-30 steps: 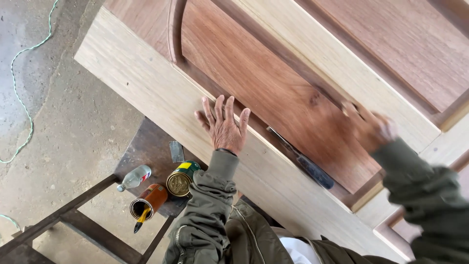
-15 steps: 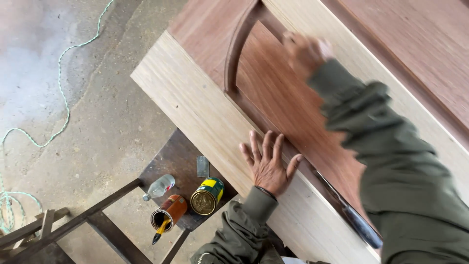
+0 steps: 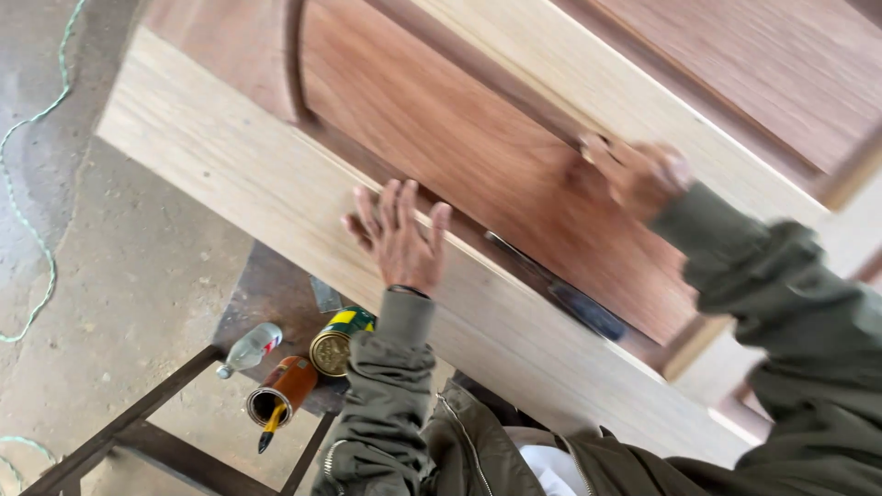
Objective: Sanding the recessed panels and grooves of a wooden door by hand using sandpaper and a scraping tool.
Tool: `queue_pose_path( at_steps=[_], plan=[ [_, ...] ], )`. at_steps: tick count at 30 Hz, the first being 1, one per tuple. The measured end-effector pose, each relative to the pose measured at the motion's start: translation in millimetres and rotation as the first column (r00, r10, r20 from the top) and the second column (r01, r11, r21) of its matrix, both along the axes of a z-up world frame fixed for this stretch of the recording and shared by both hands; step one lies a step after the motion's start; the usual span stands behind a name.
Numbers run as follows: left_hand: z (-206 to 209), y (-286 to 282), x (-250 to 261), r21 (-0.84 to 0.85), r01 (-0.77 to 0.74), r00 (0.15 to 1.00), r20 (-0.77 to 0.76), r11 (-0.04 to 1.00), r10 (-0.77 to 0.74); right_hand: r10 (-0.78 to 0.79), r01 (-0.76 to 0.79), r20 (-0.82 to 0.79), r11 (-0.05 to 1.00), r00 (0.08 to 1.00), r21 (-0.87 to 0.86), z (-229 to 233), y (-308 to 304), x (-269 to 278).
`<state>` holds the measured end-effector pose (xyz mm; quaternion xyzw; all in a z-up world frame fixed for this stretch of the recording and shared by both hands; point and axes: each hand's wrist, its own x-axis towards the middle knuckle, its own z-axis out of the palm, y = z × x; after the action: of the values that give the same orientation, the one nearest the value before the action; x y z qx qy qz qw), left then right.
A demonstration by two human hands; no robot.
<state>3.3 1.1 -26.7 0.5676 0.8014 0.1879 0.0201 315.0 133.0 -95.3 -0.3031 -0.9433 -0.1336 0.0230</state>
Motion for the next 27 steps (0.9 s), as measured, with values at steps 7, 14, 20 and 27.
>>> queue_pose_path(
  at_steps=[7,14,20,27],
  plan=[
    [2,-2,10,0.059,0.026,0.997,-0.077,0.998,-0.022,-0.1,0.098,-0.025,0.993,0.995,-0.065,2,-78,132],
    [6,-3,12,0.055,0.008,0.997,-0.071,0.998,-0.004,-0.002,-0.01,-0.256,0.999,0.967,-0.044,7,-37,49],
    [-3,-7,9,0.037,-0.004,0.998,-0.064,0.999,0.006,-0.047,0.041,-0.091,0.997,0.995,-0.069,24,-76,118],
    [8,-1,15,0.091,0.0,0.996,-0.085,0.996,0.008,-0.091,0.079,-0.189,0.994,0.978,-0.071,51,-69,103]
  ],
)
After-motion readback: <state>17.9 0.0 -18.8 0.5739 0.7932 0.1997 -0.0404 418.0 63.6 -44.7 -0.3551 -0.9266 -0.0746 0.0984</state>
